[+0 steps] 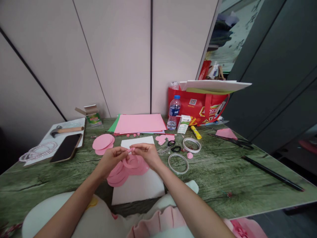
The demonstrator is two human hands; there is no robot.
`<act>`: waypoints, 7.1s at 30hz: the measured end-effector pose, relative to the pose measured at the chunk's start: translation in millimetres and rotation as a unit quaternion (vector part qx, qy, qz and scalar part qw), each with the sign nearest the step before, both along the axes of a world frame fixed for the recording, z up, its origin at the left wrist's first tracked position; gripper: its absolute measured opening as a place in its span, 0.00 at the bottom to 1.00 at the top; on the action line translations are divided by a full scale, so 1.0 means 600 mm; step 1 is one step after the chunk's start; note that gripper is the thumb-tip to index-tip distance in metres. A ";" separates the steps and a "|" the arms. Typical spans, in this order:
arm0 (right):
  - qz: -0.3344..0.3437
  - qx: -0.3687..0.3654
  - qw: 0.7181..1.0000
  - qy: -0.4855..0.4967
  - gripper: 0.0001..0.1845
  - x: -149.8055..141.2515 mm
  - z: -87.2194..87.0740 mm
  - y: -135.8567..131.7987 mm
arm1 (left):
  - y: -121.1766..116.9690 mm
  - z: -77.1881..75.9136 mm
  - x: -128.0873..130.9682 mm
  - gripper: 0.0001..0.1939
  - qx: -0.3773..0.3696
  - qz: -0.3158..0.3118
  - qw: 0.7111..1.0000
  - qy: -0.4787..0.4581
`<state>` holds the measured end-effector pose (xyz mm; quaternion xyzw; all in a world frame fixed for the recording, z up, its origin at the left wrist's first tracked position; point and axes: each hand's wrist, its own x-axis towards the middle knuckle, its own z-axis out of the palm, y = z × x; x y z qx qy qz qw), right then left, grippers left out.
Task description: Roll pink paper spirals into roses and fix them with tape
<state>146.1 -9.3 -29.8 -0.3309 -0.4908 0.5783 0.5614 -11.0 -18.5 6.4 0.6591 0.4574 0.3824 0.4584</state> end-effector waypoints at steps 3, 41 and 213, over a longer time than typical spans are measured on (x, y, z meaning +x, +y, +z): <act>-0.002 -0.005 1.000 0.002 0.14 0.001 -0.001 0.001 | 0.002 -0.003 -0.001 0.11 -0.002 -0.005 1.000 0.001; -0.037 -0.021 0.999 0.002 0.13 0.001 0.003 -0.001 | -0.001 -0.001 0.002 0.11 0.013 0.009 1.000 0.020; -0.009 0.049 0.999 -0.006 0.12 -0.001 0.009 -0.002 | 0.001 -0.002 0.003 0.10 -0.025 0.017 0.998 -0.052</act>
